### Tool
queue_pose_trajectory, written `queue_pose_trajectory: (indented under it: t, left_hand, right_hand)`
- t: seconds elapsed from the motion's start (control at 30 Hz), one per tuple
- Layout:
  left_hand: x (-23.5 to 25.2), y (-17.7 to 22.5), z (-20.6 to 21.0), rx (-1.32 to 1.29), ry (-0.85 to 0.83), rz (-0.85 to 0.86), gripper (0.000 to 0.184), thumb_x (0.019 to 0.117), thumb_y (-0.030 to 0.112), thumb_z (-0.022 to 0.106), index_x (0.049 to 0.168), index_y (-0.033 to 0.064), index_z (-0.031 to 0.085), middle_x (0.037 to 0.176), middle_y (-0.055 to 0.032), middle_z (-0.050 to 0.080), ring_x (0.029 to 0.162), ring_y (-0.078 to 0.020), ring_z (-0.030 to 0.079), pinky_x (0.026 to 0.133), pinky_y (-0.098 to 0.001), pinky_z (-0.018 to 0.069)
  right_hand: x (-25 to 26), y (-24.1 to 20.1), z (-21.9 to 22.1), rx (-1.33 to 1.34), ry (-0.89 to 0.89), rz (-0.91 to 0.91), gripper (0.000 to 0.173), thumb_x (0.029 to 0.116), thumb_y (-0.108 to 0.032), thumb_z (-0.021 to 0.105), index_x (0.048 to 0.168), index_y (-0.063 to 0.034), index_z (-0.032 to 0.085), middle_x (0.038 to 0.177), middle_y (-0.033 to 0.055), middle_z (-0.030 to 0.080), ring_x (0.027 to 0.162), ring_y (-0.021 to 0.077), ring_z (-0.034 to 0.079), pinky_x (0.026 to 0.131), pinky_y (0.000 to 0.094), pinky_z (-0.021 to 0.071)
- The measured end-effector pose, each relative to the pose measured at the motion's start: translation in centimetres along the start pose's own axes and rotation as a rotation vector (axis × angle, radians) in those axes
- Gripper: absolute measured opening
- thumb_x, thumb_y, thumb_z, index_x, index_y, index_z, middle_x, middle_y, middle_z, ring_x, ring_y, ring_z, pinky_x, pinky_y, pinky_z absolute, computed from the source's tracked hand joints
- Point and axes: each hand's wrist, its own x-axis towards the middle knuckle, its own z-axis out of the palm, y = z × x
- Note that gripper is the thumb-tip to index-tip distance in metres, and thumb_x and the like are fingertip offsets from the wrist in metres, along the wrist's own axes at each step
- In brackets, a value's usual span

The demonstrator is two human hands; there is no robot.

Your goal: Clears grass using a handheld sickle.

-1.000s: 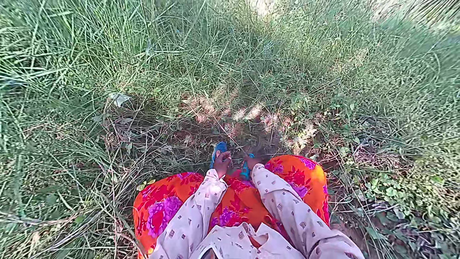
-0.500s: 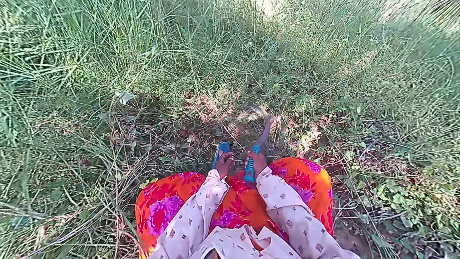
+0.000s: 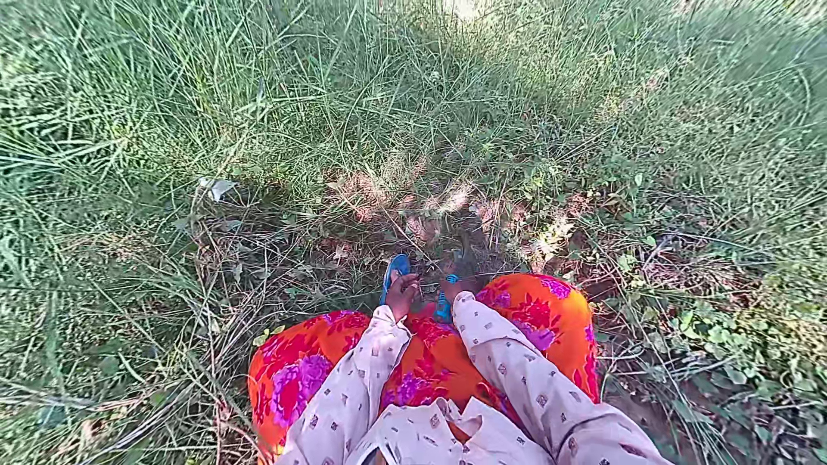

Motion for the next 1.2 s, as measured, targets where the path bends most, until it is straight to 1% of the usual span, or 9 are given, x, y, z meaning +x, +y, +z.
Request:
queue_pose_trajectory:
  t: [0.07, 0.23, 0.5, 0.63, 0.67, 0.8, 0.93, 1.07, 1.2]
  left_hand:
    - [-0.1, 0.0, 0.1, -0.002, -0.005, 0.003, 0.040, 0.1073, 0.006, 0.045, 0.146, -0.0021, 0.045, 0.139, -0.0219, 0.054, 0.107, -0.0220, 0.061, 0.088, -0.0356, 0.0513]
    - [-0.1, 0.3, -0.2, -0.025, -0.012, -0.008, 0.041, 0.1084, 0.007, 0.045, 0.148, -0.0021, 0.042, 0.140, -0.0219, 0.053, 0.107, -0.0215, 0.061, 0.089, -0.0351, 0.0510]
    - [-0.2, -0.2, -0.1, -0.062, 0.004, -0.011, 0.041, 0.1080, 0.005, 0.045, 0.147, -0.0032, 0.042, 0.141, -0.0232, 0.052, 0.110, -0.0232, 0.061, 0.092, -0.0357, 0.0513]
    - [0.1, -0.2, 0.2, -0.026, 0.005, -0.005, 0.041, 0.1073, 0.005, 0.046, 0.148, -0.0026, 0.043, 0.142, -0.0221, 0.052, 0.107, -0.0209, 0.061, 0.089, -0.0337, 0.0511]
    - [0.1, -0.3, 0.3, -0.017, 0.005, -0.003, 0.041, 0.1070, 0.004, 0.046, 0.147, -0.0028, 0.043, 0.142, -0.0224, 0.052, 0.108, -0.0213, 0.061, 0.089, -0.0339, 0.0514]
    - [-0.4, -0.3, 0.1, -0.027, 0.007, 0.013, 0.040, 0.1074, 0.005, 0.045, 0.146, -0.0038, 0.044, 0.140, -0.0230, 0.052, 0.110, -0.0226, 0.061, 0.092, -0.0355, 0.0513]
    - [-0.5, -0.3, -0.1, -0.048, 0.006, 0.029, 0.040, 0.1073, 0.004, 0.045, 0.146, -0.0044, 0.043, 0.138, -0.0228, 0.053, 0.107, -0.0203, 0.061, 0.089, -0.0332, 0.0513]
    - [-0.2, -0.8, 0.1, -0.027, -0.004, 0.012, 0.040, 0.1070, 0.005, 0.046, 0.146, -0.0042, 0.044, 0.139, -0.0223, 0.053, 0.108, -0.0209, 0.061, 0.089, -0.0335, 0.0509]
    - [-0.5, -0.1, 0.2, -0.045, 0.014, 0.007, 0.040, 0.1078, 0.005, 0.045, 0.147, -0.0033, 0.043, 0.139, -0.0222, 0.053, 0.107, -0.0204, 0.061, 0.089, -0.0328, 0.0517]
  right_hand:
    - [1.0, 0.9, 0.1, 0.223, -0.003, -0.024, 0.033, 0.1102, -0.020, 0.047, 0.132, 0.0043, 0.052, 0.103, 0.0147, 0.059, 0.083, 0.0190, 0.060, 0.078, 0.0335, 0.0519]
    - [-4.9, 1.1, -0.1, 0.546, -0.097, -0.062, 0.014, 0.1100, -0.013, 0.043, 0.104, -0.0019, 0.050, 0.068, 0.0029, 0.051, 0.049, 0.0114, 0.052, 0.048, 0.0251, 0.0491]
    - [-1.9, -0.1, -0.8, 0.487, 0.386, -0.287, 0.045, 0.1077, -0.018, 0.055, 0.144, 0.0057, 0.041, 0.102, 0.0209, 0.063, 0.082, 0.0270, 0.066, 0.078, 0.0430, 0.0557]
    - [-1.2, 0.4, -0.7, 0.134, 0.212, -0.086, 0.053, 0.1089, -0.028, 0.053, 0.145, 0.0104, 0.044, 0.135, 0.0291, 0.059, 0.125, 0.0341, 0.060, 0.108, 0.0475, 0.0449]
    - [-1.0, 0.3, -0.6, 0.072, 0.115, -0.039, 0.051, 0.1095, -0.029, 0.051, 0.143, 0.0086, 0.048, 0.135, 0.0264, 0.059, 0.123, 0.0306, 0.060, 0.107, 0.0448, 0.0454]
    - [-0.1, 0.8, -0.5, 0.473, -0.018, -0.058, 0.024, 0.1105, -0.017, 0.044, 0.118, 0.0023, 0.055, 0.084, 0.0085, 0.056, 0.066, 0.0154, 0.055, 0.065, 0.0305, 0.0504]
    - [-3.2, 0.1, -1.1, 0.762, 0.000, -0.136, 0.020, 0.1104, -0.014, 0.042, 0.096, -0.0032, 0.051, 0.066, 0.0031, 0.051, 0.049, 0.0115, 0.052, 0.049, 0.0254, 0.0498]
    - [-2.6, -0.2, -0.8, 0.643, 0.245, -0.277, 0.027, 0.1080, -0.013, 0.051, 0.127, 0.0055, 0.047, 0.080, 0.0102, 0.058, 0.060, 0.0162, 0.060, 0.058, 0.0312, 0.0546]
    - [-1.1, -0.4, -1.0, 0.294, 0.265, -0.133, 0.049, 0.1081, -0.025, 0.055, 0.142, 0.0095, 0.046, 0.124, 0.0278, 0.063, 0.111, 0.0326, 0.065, 0.100, 0.0463, 0.0495]
